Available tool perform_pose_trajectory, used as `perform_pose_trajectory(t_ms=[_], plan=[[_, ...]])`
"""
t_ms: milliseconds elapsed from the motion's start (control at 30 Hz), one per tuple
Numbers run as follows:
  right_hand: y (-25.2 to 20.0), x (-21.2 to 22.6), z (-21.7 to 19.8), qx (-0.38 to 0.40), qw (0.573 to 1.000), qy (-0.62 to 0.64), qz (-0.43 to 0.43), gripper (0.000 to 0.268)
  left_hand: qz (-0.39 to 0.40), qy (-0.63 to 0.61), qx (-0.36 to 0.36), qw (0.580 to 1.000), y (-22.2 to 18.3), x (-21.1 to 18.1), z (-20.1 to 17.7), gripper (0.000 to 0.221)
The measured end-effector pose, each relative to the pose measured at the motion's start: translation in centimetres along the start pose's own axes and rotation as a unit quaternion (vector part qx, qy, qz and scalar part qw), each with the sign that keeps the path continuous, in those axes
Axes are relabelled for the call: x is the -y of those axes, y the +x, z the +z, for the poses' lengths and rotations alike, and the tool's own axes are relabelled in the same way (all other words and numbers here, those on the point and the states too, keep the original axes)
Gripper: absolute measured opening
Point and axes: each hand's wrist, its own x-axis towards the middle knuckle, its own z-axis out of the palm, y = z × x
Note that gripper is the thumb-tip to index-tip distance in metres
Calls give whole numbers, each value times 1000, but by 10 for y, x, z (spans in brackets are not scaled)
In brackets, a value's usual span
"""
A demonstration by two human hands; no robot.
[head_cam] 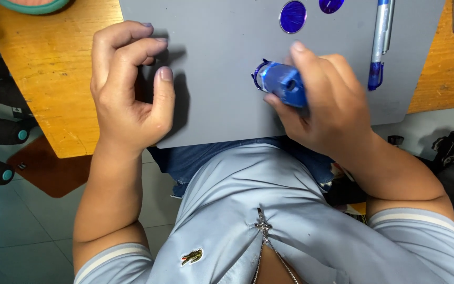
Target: Marking the edge of a watch bezel with a marker and then polishing it with a cloth at a repair bench.
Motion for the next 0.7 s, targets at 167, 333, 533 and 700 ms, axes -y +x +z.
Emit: perform_pose_trajectory(t_ms=[167,333,533,700], plan=[[-6,4,2,-36,998,-46,24,46,13,6,2,1000,2,1,0,13],[-7,-2,25,-31,998,-33,40,43,8,11,2,1000,2,2,0,13],[-5,-4,7,-18,999,5,39,44,7,14,11,1000,2,0,1,14],[-10,-15,-22,-47,994,7,98,47,61,58,66,994,7,-13,3,14]])
